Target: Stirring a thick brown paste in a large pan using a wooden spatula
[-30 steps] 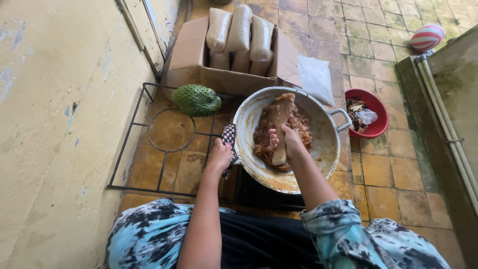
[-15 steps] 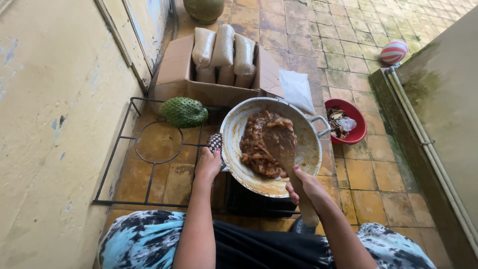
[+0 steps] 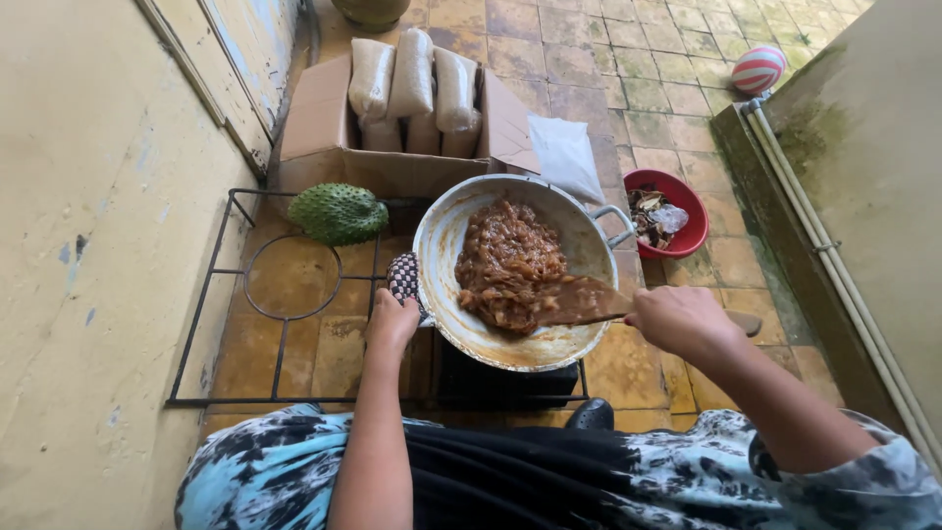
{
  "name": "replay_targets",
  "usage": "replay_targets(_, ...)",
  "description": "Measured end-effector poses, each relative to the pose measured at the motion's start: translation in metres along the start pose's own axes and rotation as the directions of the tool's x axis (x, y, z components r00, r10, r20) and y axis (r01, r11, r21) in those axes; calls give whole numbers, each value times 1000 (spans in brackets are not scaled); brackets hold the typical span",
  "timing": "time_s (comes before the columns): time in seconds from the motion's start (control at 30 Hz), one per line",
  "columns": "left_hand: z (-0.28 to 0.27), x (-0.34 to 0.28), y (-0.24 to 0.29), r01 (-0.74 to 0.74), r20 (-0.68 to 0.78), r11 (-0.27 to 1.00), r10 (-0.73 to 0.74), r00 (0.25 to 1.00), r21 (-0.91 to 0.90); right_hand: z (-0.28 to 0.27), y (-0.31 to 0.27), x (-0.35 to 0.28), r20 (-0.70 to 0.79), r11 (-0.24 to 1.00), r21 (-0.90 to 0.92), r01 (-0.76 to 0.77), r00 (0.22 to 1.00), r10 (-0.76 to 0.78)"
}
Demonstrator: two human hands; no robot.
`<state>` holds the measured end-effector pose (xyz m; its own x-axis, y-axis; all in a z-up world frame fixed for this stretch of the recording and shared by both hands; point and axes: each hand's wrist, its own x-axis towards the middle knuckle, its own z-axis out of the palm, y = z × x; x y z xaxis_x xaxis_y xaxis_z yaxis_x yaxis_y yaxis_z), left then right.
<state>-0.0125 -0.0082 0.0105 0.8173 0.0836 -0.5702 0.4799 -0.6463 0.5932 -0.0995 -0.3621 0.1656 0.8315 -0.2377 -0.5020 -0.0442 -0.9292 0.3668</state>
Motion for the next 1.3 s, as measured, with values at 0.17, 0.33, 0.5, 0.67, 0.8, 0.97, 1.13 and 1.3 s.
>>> replay_targets(0.17,3,4,1,-18,-16,1000,17,1000,-12,115,31,81,-190,998,-29,-49,981,43)
replay_targets(0.33,0,6,7,-29,-1,999,29,1000,-29,184,37,165,-473,997,-20,-70,879,52)
replay_targets(0.5,-3,10,12,7,27,1000,-8,1000,28,153,36,220,-711,994,-97,-43,702,-39)
replay_targets(0.67,-1,20,8,11,34,999,-13,999,46,112,32,298,-780,983,-156,92,600,-180)
replay_targets(0.8,-5,9,13,-10,40,999,8,999,50,69,5,316,-764,933,-144,331,562,-317)
replay_targets(0.97,2,23,2,-28,22,998,26,999,54,54,-41,281,-749,851,-340,400,432,-503)
replay_targets(1.13,6,25,-6,-38,32,999,38,999,-5,70,-48,180,-757,823,-519,233,323,-568)
replay_targets(1.3,9,28,-13,-74,0,994,74,997,-78,90,1,117,-849,857,-466,218,160,-503)
